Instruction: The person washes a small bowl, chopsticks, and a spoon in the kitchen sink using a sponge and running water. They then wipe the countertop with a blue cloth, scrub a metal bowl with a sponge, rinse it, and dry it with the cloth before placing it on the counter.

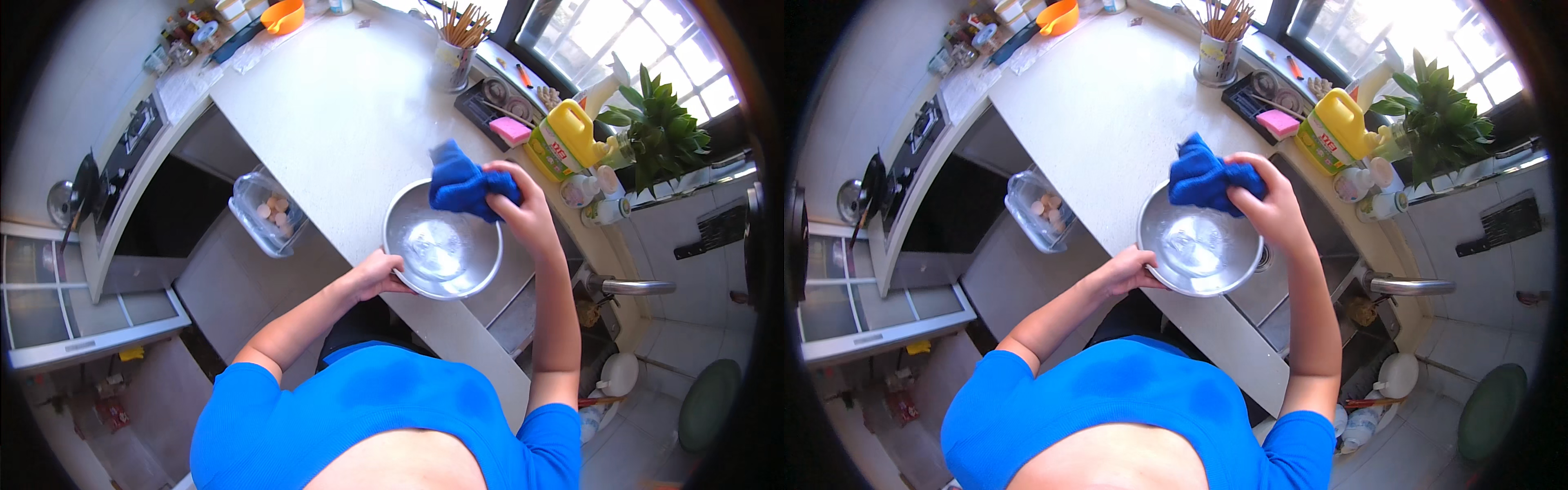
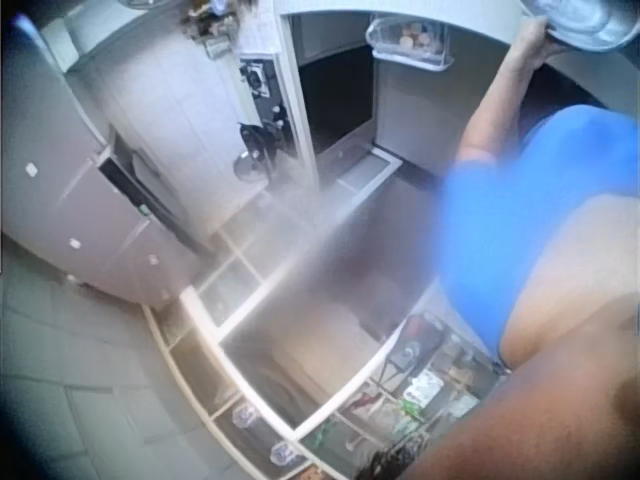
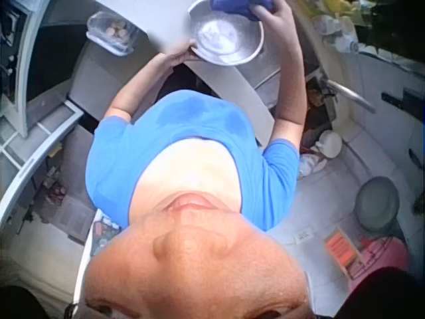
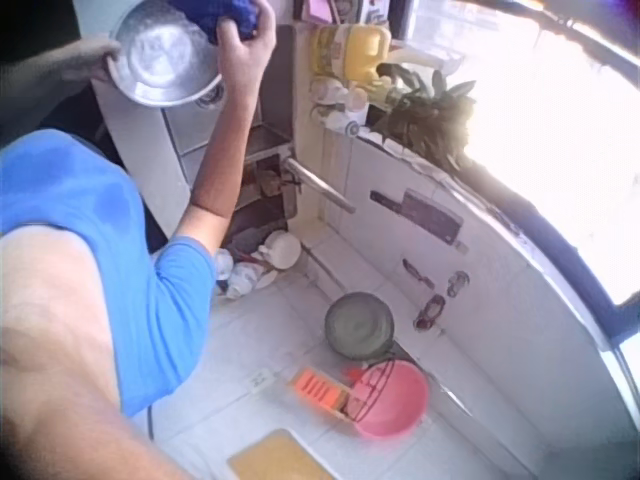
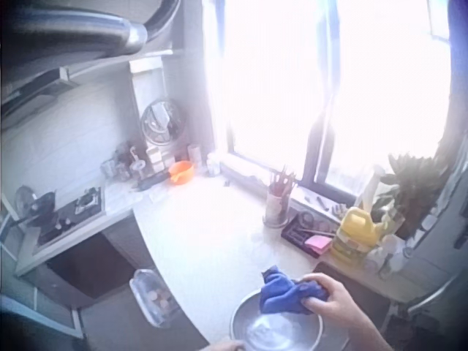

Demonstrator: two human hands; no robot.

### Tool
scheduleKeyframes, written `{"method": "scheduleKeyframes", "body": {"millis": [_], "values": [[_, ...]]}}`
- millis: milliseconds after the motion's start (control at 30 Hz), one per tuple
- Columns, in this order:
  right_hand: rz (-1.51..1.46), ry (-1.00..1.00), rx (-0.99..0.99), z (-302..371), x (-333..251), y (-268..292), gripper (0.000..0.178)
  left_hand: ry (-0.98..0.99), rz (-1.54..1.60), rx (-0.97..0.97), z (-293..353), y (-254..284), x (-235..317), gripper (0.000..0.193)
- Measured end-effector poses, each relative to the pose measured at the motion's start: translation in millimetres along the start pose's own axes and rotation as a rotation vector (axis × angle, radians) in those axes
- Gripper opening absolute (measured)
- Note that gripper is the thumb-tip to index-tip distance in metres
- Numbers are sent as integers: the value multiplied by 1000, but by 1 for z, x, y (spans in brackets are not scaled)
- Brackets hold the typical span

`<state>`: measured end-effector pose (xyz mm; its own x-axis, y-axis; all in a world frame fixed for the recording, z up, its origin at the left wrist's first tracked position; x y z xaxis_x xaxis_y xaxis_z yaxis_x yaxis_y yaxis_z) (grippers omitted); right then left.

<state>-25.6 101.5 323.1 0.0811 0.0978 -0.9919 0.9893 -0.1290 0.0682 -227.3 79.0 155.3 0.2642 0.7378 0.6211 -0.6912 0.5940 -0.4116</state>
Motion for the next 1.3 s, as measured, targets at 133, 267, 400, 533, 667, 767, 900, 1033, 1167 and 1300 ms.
{"method": "scheduleKeyframes", "body": {"millis": [133, 267, 400, 533, 667, 767, 900, 1033, 1167, 1300], "values": [[-187, -146, 244, 23, 19, 20, 32, -11, -12, 44, -11, 57, 32, 37], [-278, -180, 520, 35, 52, 37, 32, -21, 44, 27, -30, 108, 69, 42], [-328, -266, 570, 3, 91, 15, 34, -40, -5, 44, -30, 154, 111, 49], [-360, -222, 564, -73, 123, -26, 35, -35, 9, 106, -7, 205, 130, 50], [141, -60, 428, -160, 171, -80, 42, -78, 53, 195, 36, 248, 131, 48], [793, -40, 91, -213, 193, -149, 62, -64, 146, 341, 80, 272, 120, 49], [983, 222, 28, -260, 231, -194, 51, -66, 331, 464, 128, 306, 87, 48], [956, 312, 132, -329, 244, -222, 54, -106, 474, 631, 179, 334, 55, 45], [842, 284, 110, -410, 249, -301, 51, -208, 541, 839, 215, 357, 57, 45], [696, 378, -165, -409, 240, -416, 40, -241, 608, 1006, 233, 386, 53, 48]]}}
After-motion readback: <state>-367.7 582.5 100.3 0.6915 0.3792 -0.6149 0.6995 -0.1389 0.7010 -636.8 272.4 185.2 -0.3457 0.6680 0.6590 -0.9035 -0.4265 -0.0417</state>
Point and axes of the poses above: each hand's wrist, its own z-axis away from the middle knuckle, its own y-axis out of the back of the hand, x = y × z, the point moved 7 cm from there along -z, towards the middle knuckle, and after that the axes turned 13 degrees about -z, right-handed, at the moved point
